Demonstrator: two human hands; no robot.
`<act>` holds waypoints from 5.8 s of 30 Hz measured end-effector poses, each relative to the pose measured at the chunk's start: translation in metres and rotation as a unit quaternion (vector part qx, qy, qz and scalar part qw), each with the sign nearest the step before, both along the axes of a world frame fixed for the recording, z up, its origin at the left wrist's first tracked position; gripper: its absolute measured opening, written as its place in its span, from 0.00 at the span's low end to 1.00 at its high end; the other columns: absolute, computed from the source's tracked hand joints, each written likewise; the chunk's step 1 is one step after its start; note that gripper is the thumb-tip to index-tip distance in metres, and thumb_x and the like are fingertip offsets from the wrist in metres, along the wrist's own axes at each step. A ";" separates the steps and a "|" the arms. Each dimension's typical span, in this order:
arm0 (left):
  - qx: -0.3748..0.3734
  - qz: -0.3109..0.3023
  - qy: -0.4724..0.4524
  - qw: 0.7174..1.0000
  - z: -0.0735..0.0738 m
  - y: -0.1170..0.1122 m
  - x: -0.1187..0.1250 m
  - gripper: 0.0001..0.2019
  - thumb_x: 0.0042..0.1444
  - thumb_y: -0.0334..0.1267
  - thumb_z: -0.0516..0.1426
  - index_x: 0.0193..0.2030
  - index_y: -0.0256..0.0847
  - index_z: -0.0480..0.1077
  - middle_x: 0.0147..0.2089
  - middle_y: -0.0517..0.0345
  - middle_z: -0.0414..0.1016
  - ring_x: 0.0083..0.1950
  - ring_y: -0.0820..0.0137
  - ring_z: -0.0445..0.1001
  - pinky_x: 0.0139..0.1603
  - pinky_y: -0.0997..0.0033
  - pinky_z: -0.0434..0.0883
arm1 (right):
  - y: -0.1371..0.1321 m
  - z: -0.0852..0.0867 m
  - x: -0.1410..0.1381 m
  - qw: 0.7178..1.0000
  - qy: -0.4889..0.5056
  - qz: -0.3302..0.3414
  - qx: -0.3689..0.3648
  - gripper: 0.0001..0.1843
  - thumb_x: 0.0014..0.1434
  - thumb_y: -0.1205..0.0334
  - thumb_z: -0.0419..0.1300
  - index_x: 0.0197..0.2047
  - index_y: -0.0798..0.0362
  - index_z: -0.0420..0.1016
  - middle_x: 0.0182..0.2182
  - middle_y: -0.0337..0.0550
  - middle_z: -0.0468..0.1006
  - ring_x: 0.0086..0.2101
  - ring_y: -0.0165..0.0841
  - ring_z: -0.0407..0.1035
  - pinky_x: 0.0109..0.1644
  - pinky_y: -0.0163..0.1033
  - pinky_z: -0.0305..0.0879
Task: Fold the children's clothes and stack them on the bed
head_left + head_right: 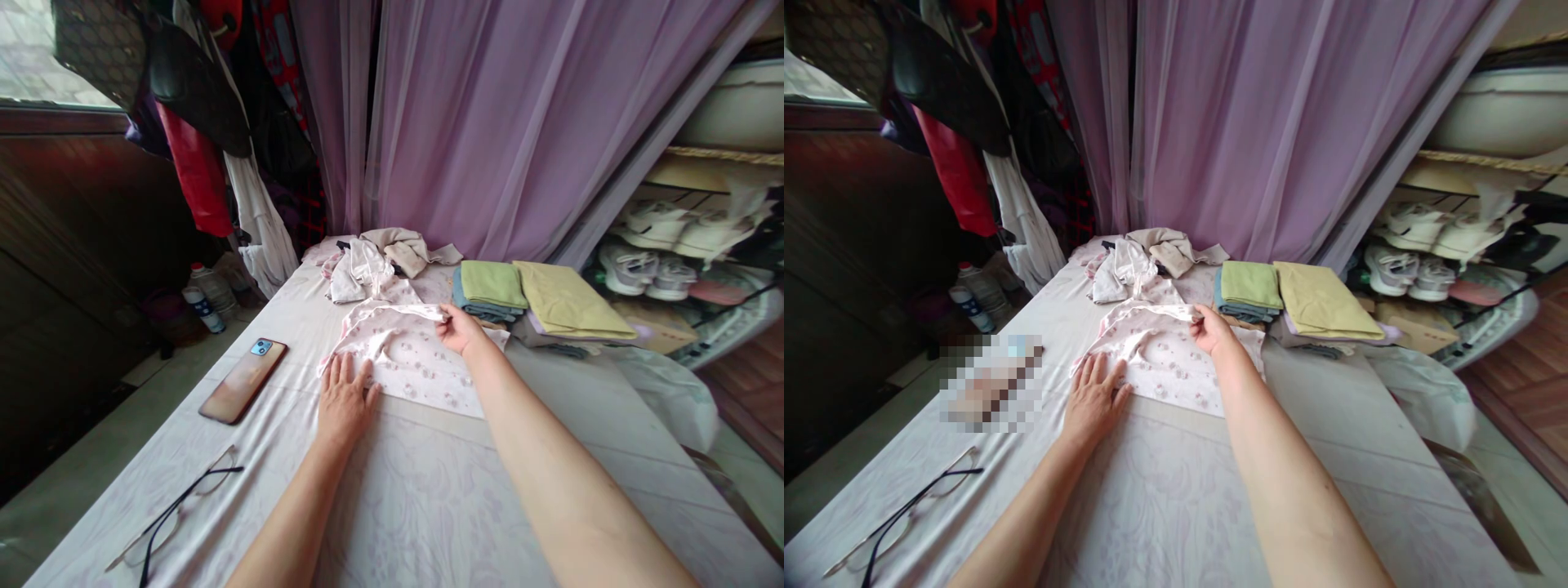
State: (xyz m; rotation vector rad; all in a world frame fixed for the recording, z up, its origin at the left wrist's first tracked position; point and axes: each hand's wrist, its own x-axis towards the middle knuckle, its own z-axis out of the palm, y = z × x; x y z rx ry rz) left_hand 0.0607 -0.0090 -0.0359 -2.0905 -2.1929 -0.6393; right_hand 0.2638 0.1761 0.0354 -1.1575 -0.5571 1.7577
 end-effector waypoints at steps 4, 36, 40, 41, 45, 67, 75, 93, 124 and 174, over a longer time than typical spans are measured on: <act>-0.006 -0.001 0.012 1.000 0.004 -0.001 0.000 0.24 0.64 0.52 0.50 0.63 0.49 0.66 0.70 0.49 0.60 0.71 0.47 0.53 0.67 0.43 0.56 | -0.009 -0.005 0.020 1.000 -0.008 0.015 0.014 0.16 0.55 0.66 0.66 0.25 0.50 0.61 0.13 0.26 0.62 0.13 0.20 0.54 0.12 0.23 0.49; 0.022 -0.115 -0.036 0.992 0.010 0.003 0.000 0.17 0.63 0.38 0.52 0.57 0.39 0.68 0.58 0.46 0.73 0.61 0.59 0.69 0.63 0.57 0.66 | -0.040 0.039 0.040 0.997 0.029 0.063 0.025 0.09 0.59 0.69 0.62 0.28 0.54 0.67 0.14 0.29 0.68 0.13 0.20 0.56 0.12 0.24 0.49; 0.062 0.030 -0.007 0.998 0.023 0.005 -0.033 0.21 0.59 0.37 0.56 0.59 0.39 0.67 0.59 0.45 0.71 0.58 0.55 0.70 0.59 0.55 0.67 | -0.046 0.035 0.050 0.997 0.026 0.060 0.031 0.06 0.57 0.69 0.63 0.31 0.55 0.70 0.16 0.31 0.72 0.14 0.21 0.59 0.12 0.24 0.49; 0.060 0.052 0.003 0.997 0.026 0.007 -0.039 0.22 0.58 0.37 0.57 0.59 0.39 0.66 0.60 0.44 0.70 0.58 0.54 0.69 0.58 0.55 0.66 | -0.048 0.033 0.054 0.997 0.019 0.059 0.034 0.05 0.57 0.69 0.64 0.31 0.55 0.71 0.16 0.31 0.72 0.14 0.21 0.59 0.12 0.24 0.48; -0.020 0.071 0.005 0.997 0.032 0.016 -0.058 0.15 0.59 0.36 0.54 0.52 0.40 0.72 0.51 0.47 0.77 0.52 0.55 0.73 0.54 0.58 0.67 | -0.058 0.016 0.075 0.994 -0.056 0.068 0.059 0.03 0.55 0.68 0.64 0.33 0.53 0.73 0.20 0.34 0.77 0.17 0.24 0.66 0.16 0.26 0.56; 0.009 -0.023 -0.093 0.995 0.006 0.014 -0.081 0.10 0.51 0.31 0.52 0.35 0.42 0.74 0.39 0.52 0.80 0.45 0.60 0.75 0.49 0.64 0.70 | -0.101 -0.057 0.120 0.675 -0.695 0.037 0.244 0.15 0.58 0.55 0.55 0.44 0.50 0.78 0.32 0.43 0.80 0.31 0.36 0.71 0.33 0.35 0.59; 0.018 -0.037 -0.073 0.996 0.003 0.014 -0.080 0.11 0.51 0.31 0.51 0.34 0.41 0.74 0.38 0.51 0.80 0.44 0.59 0.75 0.49 0.62 0.70 | -0.108 -0.072 0.118 0.591 -0.747 0.005 0.305 0.18 0.62 0.57 0.51 0.50 0.50 0.75 0.43 0.49 0.82 0.36 0.38 0.74 0.35 0.37 0.60; 0.005 -0.007 -0.105 0.994 0.009 0.011 -0.076 0.14 0.52 0.34 0.50 0.39 0.42 0.77 0.43 0.52 0.81 0.48 0.60 0.75 0.53 0.62 0.70 | -0.104 -0.028 0.081 0.559 -0.751 0.029 0.350 0.16 0.61 0.63 0.53 0.47 0.51 0.79 0.48 0.50 0.77 0.46 0.40 0.69 0.49 0.40 0.63; 0.013 0.008 -0.151 0.988 0.001 0.010 -0.081 0.05 0.52 0.34 0.54 0.35 0.42 0.71 0.34 0.54 0.77 0.42 0.61 0.74 0.43 0.64 0.71 | -0.045 -0.027 -0.068 0.607 -0.702 0.259 0.268 0.16 0.63 0.55 0.51 0.39 0.51 0.80 0.40 0.46 0.82 0.40 0.36 0.73 0.38 0.35 0.59; -0.071 -0.154 0.068 0.983 -0.009 0.009 -0.032 0.26 0.69 0.48 0.41 0.69 0.42 0.58 0.71 0.51 0.59 0.72 0.60 0.54 0.70 0.51 0.56 | -0.116 -0.062 -0.029 0.484 -0.663 0.283 0.496 0.28 0.68 0.55 0.46 0.69 0.53 0.58 0.68 0.49 0.57 0.67 0.38 0.51 0.69 0.50 0.46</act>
